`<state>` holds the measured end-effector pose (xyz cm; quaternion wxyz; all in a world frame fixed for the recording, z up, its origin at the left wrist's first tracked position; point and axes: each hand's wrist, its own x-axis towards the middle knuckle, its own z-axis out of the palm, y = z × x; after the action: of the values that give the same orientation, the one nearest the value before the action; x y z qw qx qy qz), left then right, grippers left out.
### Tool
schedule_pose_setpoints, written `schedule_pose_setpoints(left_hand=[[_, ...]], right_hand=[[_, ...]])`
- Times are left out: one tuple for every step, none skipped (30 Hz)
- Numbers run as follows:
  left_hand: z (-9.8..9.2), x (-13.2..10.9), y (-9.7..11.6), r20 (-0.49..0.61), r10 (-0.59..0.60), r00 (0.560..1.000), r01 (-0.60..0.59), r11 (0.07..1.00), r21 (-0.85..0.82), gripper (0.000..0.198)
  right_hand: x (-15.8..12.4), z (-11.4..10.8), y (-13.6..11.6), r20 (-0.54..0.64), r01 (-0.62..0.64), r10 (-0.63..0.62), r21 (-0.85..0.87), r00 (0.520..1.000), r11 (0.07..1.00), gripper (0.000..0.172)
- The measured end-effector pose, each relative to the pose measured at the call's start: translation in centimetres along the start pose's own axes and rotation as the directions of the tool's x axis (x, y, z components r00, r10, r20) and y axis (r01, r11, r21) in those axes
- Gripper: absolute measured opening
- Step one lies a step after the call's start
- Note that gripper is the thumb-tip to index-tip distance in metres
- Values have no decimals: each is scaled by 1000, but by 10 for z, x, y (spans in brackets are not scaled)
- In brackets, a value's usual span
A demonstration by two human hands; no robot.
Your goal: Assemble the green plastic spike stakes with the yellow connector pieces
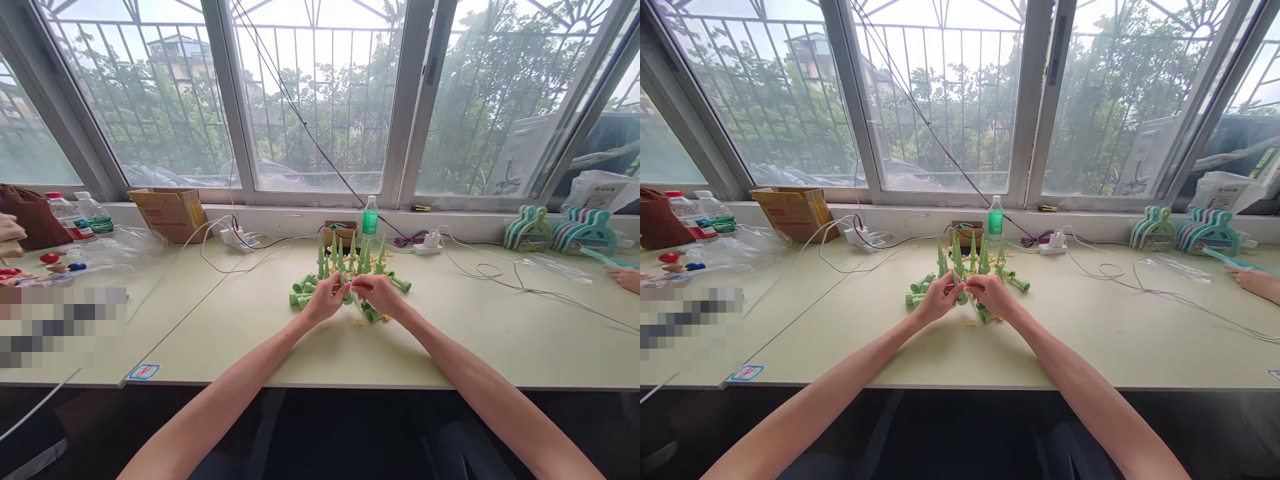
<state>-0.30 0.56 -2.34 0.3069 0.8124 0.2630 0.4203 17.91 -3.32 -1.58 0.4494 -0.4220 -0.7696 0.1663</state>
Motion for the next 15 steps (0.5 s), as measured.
schedule_pose_setpoints(left_hand=[[0, 0, 0, 2, 0, 1000, 0, 1000, 2, 28], [0, 0, 0, 4, 1, 1000, -1, 1000, 2, 27], [0, 0, 1, 5, 3, 1000, -3, 1000, 1, 27], [0, -1, 1, 3, 6, 1000, -6, 1000, 1, 27], [0, -1, 1, 1, 9, 1000, -9, 1000, 2, 27], [0, -1, 1, -2, 11, 1000, -11, 1000, 7, 27], [0, -1, 2, -7, 11, 1000, -10, 1000, 17, 27], [0, -1, 1, -13, 8, 1000, -8, 1000, 29, 28], [1, 0, 1, -20, 3, 1000, -2, 999, 44, 28], [1, 0, 1, -25, -3, 1000, 4, 998, 58, 29], [1, 0, 1, -28, -8, 1000, 10, 997, 71, 29], [1, 0, 1, -29, -11, 1000, 13, 997, 80, 29], [1, 0, 1, -25, -13, 1000, 15, 996, 84, 30], [2, 0, 1, -21, -12, 1000, 14, 996, 85, 30], [2, 0, 1, -17, -11, 1000, 12, 997, 82, 30]], right_hand=[[0, 0, -1, -1, -5, 5, -2, 1000, 1000, 21], [0, 0, -1, -2, -9, 9, -5, 1000, 1000, 22], [0, -1, -2, -4, -10, 10, -9, 1000, 1000, 23], [0, -1, -2, -4, -10, 10, -13, 1000, 1000, 24], [0, -1, -3, -4, -10, 10, -17, 1000, 1000, 25], [-1, -1, -4, -5, -10, 10, -19, 1000, 1000, 26], [-1, -1, -4, -5, -9, 9, -20, 1000, 1000, 27], [-1, -1, -4, -5, -8, 8, -21, 1000, 1000, 28], [-1, -1, -4, -3, -8, 8, -21, 1000, 1000, 28], [-1, -1, -4, 0, -8, 8, -20, 1000, 1000, 28], [-1, 0, -4, 2, -6, 6, -17, 1000, 1000, 27], [-1, 0, -3, 5, -4, 4, -14, 1000, 1000, 27], [-1, 0, -3, 6, -4, 4, -11, 1000, 1000, 26], [-2, 0, -3, 7, -6, 6, -8, 1000, 1000, 25], [-2, 0, -3, 8, -10, 10, -8, 1000, 1000, 25]])
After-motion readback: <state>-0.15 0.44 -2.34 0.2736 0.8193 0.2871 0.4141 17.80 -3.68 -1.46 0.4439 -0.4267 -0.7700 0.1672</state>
